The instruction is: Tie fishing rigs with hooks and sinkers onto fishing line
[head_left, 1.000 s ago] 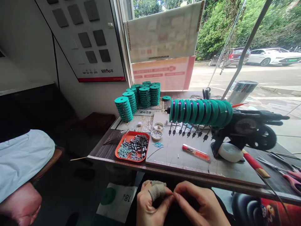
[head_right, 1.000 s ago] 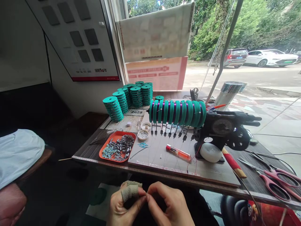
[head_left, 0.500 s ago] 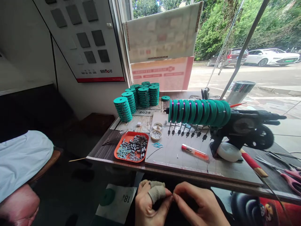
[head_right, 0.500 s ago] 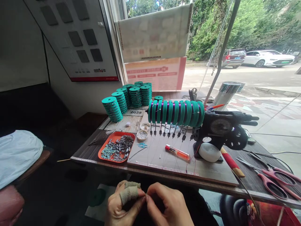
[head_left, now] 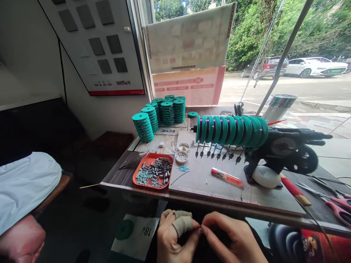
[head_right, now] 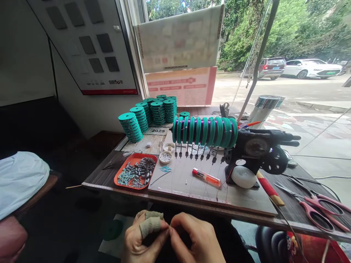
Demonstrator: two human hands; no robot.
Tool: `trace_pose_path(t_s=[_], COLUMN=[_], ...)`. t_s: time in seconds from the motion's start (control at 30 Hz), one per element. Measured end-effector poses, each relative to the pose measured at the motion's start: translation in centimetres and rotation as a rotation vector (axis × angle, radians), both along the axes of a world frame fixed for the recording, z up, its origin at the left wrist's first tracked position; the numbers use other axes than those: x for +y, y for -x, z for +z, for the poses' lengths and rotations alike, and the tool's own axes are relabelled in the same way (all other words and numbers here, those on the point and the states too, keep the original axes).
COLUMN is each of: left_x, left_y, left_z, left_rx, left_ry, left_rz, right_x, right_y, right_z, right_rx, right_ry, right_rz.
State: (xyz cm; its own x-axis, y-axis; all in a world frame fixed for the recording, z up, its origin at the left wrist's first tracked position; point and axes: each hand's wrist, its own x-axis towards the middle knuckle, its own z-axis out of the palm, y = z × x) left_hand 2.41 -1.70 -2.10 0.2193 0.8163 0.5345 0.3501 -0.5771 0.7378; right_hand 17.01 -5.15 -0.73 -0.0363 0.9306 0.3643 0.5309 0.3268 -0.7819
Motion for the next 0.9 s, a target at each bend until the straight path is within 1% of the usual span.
trace_pose_path(t_s=[0.27,0.37,0.5,0.6,0.73,0.9], left_x=[-0.02,-0.04,0.01,0.06,0.07,0.11], left_y=[-0.05,-0.08,-0.15,-0.18,-0.19,-0.19], left_z=[-0.25,-0.29,-0.28,-0.26,-0.01,0.53], left_rx=[0.012,0.012,0.021,0.023,0.055,0.111], left_ry=[-0.002,-0.007,-0.021,-0.030,-0.046,-0.094], left_rz=[0.014,0.014,0.009,0.011,0.014,0.009], right_x=[0.10,0.12,0.11,0.08,0.07,0.17], right_y=[0.00,-0.15,-0.31,-0.23,0.00,0.08], right_z=[-0.10,-0.03,0.08,-0.06,-0.29,-0.26], right_rx=[-0.017,-0.046,-0.109,-0.122,-0.124,-0.132], right_ry=[-0.028,-0.044,-0.043,-0.062,-0.060,-0.030], right_rz=[0.011,0.007,0.040,0.007,-0.011,0.004])
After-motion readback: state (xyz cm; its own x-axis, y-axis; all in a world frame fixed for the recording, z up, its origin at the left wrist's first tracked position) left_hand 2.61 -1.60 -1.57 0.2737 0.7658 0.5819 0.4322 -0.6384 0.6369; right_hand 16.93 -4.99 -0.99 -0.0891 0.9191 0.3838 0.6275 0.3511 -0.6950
